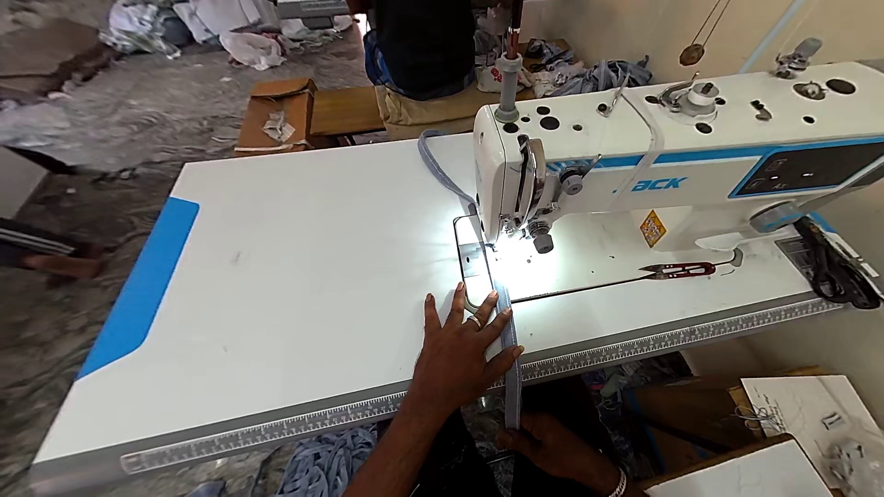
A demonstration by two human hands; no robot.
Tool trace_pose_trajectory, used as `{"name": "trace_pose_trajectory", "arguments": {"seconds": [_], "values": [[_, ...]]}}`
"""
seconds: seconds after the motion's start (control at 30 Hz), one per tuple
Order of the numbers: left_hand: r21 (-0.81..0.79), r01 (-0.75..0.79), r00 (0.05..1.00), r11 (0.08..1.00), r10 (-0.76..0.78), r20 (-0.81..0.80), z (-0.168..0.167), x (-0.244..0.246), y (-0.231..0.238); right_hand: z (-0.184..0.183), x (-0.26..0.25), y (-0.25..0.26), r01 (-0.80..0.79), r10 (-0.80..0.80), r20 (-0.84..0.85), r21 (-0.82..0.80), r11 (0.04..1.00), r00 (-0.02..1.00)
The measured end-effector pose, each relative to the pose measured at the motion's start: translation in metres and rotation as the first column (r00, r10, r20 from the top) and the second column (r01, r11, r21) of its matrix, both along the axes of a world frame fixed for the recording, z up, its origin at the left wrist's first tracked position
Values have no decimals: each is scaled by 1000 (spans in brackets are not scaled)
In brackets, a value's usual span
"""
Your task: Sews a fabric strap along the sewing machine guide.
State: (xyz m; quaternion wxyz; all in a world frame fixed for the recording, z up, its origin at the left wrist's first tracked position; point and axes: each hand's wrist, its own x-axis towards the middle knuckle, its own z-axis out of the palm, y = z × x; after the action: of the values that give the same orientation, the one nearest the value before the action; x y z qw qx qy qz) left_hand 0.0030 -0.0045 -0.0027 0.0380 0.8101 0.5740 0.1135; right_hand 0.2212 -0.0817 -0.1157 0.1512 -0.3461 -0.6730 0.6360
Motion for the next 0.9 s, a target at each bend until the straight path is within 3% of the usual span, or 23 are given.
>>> {"name": "trace_pose_trajectory", "arguments": {"seconds": [0.7,0.9], "values": [[-1,1,1000,1000,-1,-12,1,0,-1,1,0,0,-25,24,13,21,999,1000],[-24,1,1000,1000,-2,-20,3,0,0,-1,1,0,-23,21,18,115,993,1000]]}}
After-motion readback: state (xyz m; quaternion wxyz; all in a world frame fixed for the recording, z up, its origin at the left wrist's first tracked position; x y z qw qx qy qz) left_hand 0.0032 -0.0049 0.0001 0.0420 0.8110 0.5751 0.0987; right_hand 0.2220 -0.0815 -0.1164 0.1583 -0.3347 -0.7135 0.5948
